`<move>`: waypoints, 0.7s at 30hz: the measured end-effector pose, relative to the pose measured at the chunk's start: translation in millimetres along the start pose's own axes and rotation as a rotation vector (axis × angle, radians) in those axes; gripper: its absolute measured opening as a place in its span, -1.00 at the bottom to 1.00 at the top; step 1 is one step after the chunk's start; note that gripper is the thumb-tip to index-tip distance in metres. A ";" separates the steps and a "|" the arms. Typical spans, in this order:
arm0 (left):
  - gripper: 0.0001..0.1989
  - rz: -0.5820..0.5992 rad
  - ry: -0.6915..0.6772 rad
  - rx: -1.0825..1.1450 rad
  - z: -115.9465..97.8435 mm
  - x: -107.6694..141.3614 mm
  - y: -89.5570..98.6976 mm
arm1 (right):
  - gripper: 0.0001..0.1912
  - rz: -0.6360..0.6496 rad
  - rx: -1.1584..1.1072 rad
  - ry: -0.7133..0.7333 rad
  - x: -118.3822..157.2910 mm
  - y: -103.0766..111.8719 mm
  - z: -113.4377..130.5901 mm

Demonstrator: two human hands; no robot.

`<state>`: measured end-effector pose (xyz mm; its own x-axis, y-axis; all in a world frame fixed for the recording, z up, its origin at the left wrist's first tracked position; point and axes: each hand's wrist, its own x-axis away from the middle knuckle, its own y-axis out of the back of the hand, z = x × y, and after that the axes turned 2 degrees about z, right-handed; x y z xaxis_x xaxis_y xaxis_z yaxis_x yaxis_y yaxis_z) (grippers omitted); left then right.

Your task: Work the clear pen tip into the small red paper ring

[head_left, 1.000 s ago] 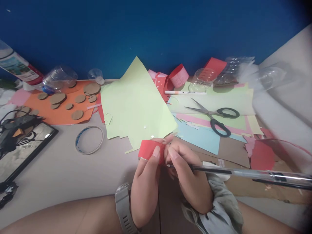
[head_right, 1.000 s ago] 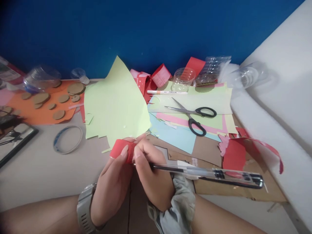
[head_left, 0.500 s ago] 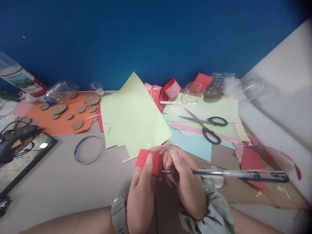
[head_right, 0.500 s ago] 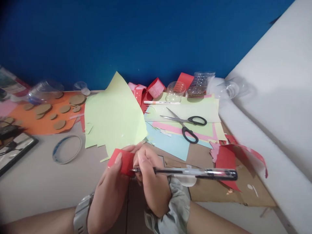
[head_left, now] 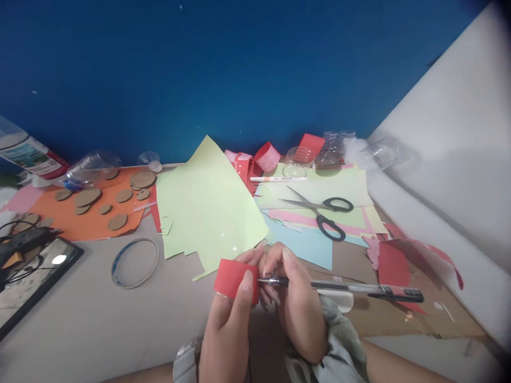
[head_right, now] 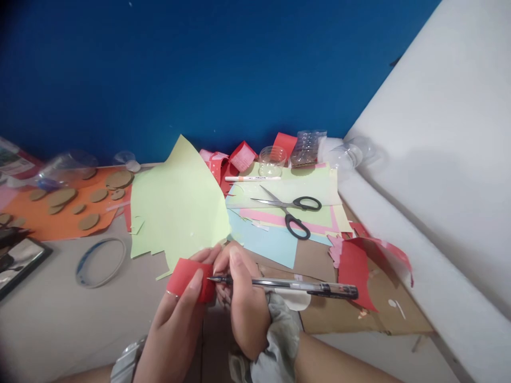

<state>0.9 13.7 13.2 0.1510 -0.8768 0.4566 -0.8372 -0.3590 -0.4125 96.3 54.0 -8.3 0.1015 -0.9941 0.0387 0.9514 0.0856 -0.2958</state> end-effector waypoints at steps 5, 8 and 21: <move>-0.62 0.011 0.103 0.111 -6.6 -5.6 -4.1 | -0.34 -0.075 -0.085 -0.114 -1.3 0.8 -3.0; -0.55 0.052 0.099 0.051 -3.0 -10.9 -1.2 | -0.33 -0.084 -0.107 -0.138 -1.8 1.0 -3.9; -0.64 -0.004 -0.011 -0.043 -2.6 1.2 -0.8 | -0.40 -0.066 -0.122 -0.030 3.3 -1.4 -0.6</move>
<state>0.4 13.8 16.1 0.1601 -0.8786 0.4499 -0.8583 -0.3490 -0.3761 95.1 50.6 -8.3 0.0503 -0.9946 0.0904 0.9141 0.0094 -0.4054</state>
